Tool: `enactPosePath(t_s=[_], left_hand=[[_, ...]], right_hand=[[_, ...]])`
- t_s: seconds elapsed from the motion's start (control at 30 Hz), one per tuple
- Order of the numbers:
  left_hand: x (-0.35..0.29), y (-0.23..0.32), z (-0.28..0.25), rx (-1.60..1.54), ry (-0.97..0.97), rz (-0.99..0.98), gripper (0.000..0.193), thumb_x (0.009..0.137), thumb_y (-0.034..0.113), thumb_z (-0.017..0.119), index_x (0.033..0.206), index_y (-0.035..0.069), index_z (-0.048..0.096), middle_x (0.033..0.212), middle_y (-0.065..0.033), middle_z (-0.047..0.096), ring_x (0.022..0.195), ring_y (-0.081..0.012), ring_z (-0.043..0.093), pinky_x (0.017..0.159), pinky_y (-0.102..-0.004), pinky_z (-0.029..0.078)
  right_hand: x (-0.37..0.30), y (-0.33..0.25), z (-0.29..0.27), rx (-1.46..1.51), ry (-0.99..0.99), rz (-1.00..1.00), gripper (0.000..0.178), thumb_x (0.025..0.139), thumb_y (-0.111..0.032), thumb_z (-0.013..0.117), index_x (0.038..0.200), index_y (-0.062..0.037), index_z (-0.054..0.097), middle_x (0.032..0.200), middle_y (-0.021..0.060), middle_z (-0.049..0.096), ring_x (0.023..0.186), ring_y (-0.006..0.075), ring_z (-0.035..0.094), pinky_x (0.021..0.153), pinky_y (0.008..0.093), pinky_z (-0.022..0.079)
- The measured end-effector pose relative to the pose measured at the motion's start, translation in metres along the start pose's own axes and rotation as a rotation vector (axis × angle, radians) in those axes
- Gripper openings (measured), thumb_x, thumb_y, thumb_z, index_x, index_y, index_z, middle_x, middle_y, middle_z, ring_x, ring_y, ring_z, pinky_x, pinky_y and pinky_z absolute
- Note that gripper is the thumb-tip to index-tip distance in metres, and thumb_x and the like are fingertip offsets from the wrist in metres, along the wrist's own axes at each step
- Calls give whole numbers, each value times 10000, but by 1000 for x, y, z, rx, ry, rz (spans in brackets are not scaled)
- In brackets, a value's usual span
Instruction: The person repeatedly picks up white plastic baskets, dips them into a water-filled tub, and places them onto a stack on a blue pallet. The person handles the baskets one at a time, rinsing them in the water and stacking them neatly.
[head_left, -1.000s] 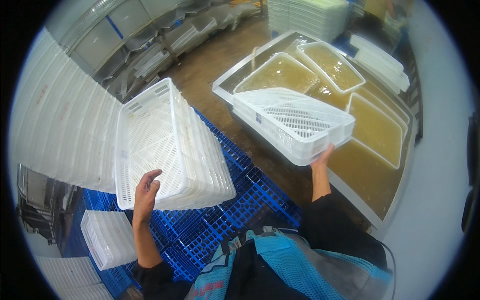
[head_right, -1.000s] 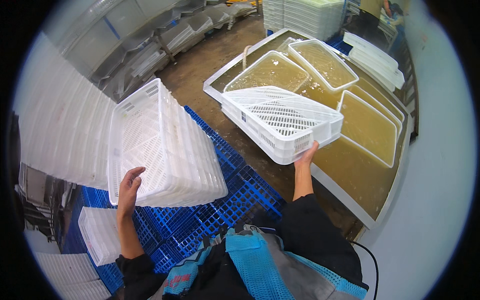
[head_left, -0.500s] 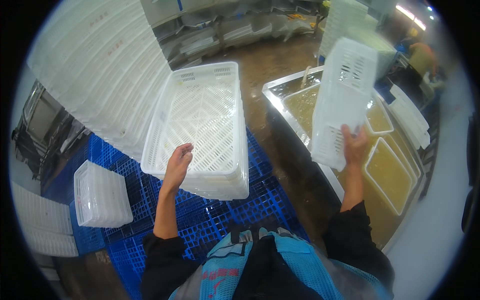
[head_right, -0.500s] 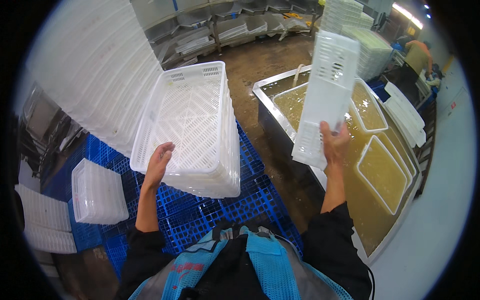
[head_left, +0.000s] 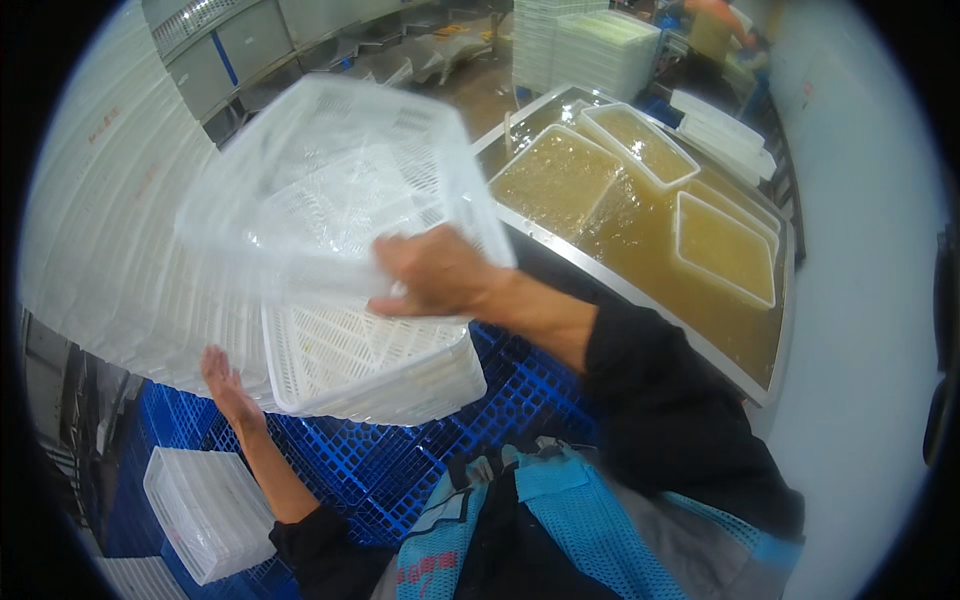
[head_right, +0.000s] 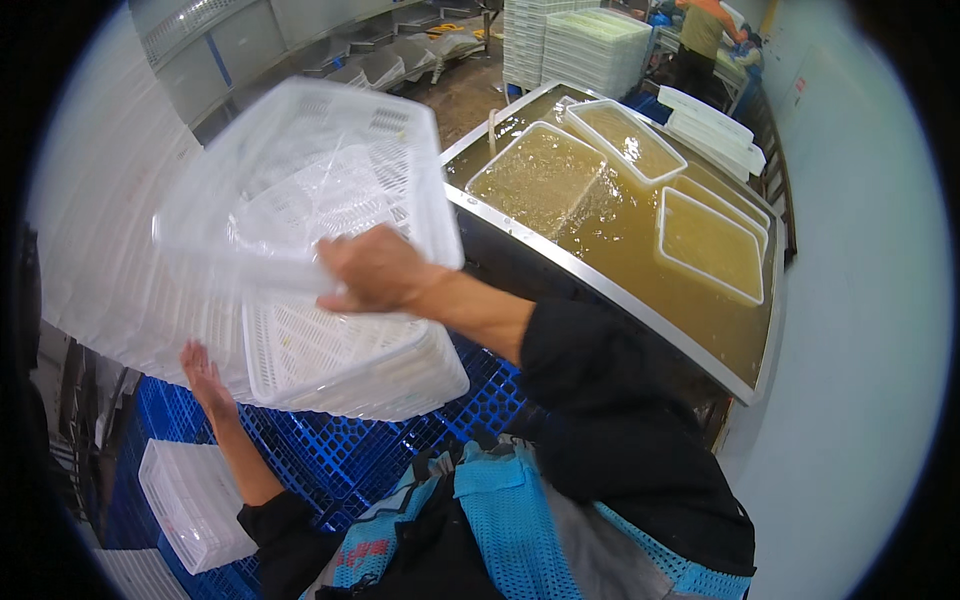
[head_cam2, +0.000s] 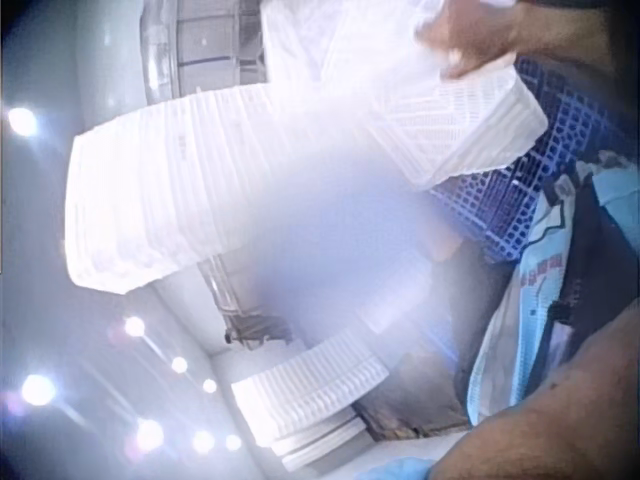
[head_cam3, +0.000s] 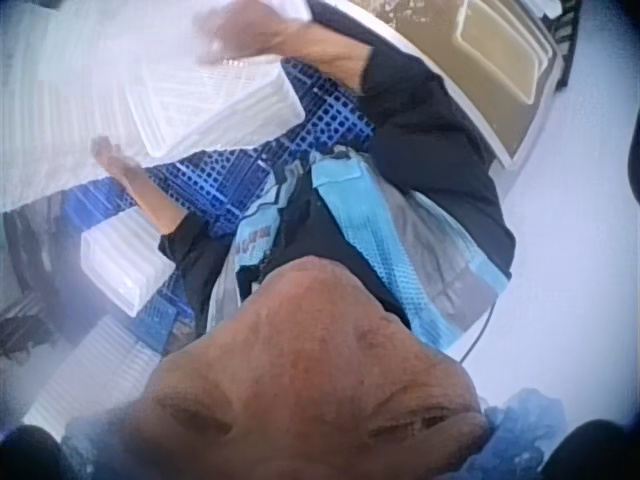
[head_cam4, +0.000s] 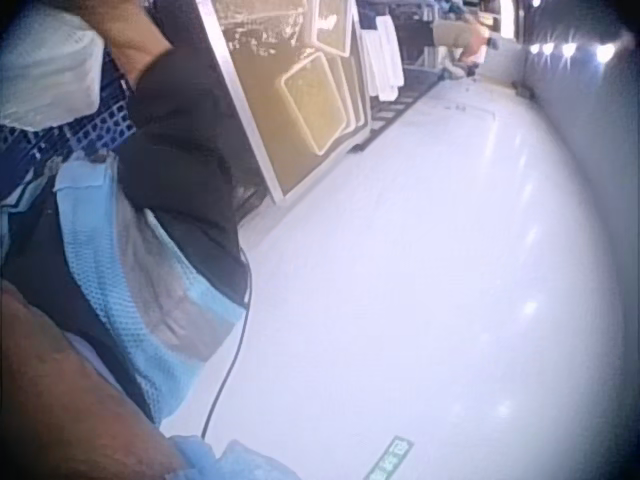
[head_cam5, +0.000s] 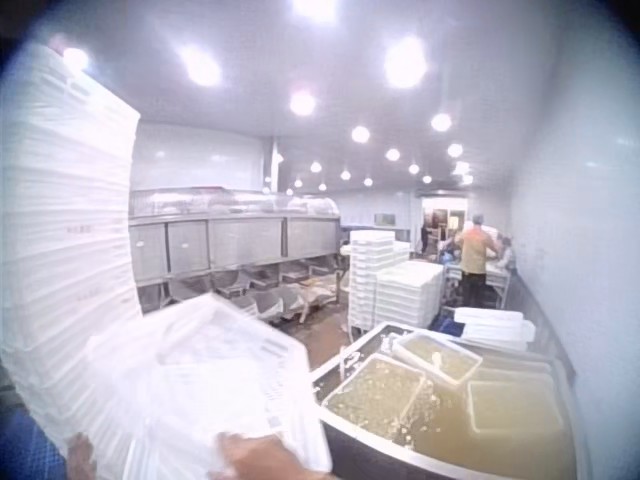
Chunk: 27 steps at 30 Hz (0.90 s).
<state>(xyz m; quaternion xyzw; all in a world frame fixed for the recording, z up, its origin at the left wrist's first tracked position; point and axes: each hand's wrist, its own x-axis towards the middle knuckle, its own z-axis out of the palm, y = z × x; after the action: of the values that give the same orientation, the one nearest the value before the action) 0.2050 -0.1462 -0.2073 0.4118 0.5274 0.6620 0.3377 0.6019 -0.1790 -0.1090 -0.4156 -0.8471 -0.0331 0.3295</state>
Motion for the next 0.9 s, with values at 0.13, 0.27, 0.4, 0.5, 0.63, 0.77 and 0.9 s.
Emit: enactPosePath(t_s=[0.13, 0.27, 0.4, 0.5, 0.63, 0.77, 0.9], left_hand=[[-1, -18, -52, -67, 227, -53, 646, 967, 482, 350, 1469, 86, 258, 1529, -121, 257, 1416, -271, 227, 1145, -461, 85], [-18, -57, -77, -103, 246, -174, 708, 963, 570, 303, 1465, 72, 258, 1510, -94, 297, 1392, -248, 266, 1142, -470, 91], [-15, -74, -73, -309, -62, -131, 716, 973, 591, 245, 1443, 57, 326, 1457, -114, 396, 1347, -266, 352, 1134, -385, 222], [-16, -70, -67, -540, -25, -185, 692, 996, 546, 205, 1438, 26, 321, 1462, -116, 381, 1344, -278, 354, 1124, -391, 251], [-16, -55, -54, -528, -116, -139, 712, 984, 557, 182, 1438, 25, 319, 1462, -130, 379, 1346, -301, 354, 1130, -408, 255], [-18, -49, -41, -461, -111, -125, 695, 972, 543, 210, 1437, 41, 330, 1454, -132, 392, 1338, -304, 366, 1122, -420, 267], [-22, -52, -45, -360, -136, -161, 708, 970, 578, 216, 1441, 62, 329, 1455, -122, 392, 1340, -291, 360, 1122, -424, 256]], right_hand=[[-1, -51, 71, 74, -459, -57, 350, 709, -233, 726, 882, 15, 552, 701, 201, 638, 698, 391, 650, 627, 466, 524], [-16, -70, 97, 131, -532, -42, 258, 707, -135, 680, 862, 25, 550, 709, 219, 634, 713, 399, 650, 639, 482, 523], [-13, -89, 103, 163, -513, -96, 191, 725, -114, 654, 833, 16, 565, 671, 192, 628, 664, 379, 653, 608, 458, 526], [-13, -106, 114, 158, -460, -82, 189, 722, -121, 664, 825, 8, 573, 658, 177, 630, 631, 364, 654, 591, 447, 525], [-14, -114, 126, 121, -505, -27, 293, 755, -205, 705, 866, 12, 544, 672, 182, 626, 620, 340, 655, 570, 415, 525], [-18, -106, 108, 197, -550, -38, 354, 787, -264, 703, 976, 4, 570, 773, 167, 653, 737, 338, 668, 689, 425, 525], [-35, -60, 72, 274, 225, 97, 584, 757, -309, 730, 1189, 23, 520, 1073, 200, 607, 1035, 343, 571, 914, 433, 442]])
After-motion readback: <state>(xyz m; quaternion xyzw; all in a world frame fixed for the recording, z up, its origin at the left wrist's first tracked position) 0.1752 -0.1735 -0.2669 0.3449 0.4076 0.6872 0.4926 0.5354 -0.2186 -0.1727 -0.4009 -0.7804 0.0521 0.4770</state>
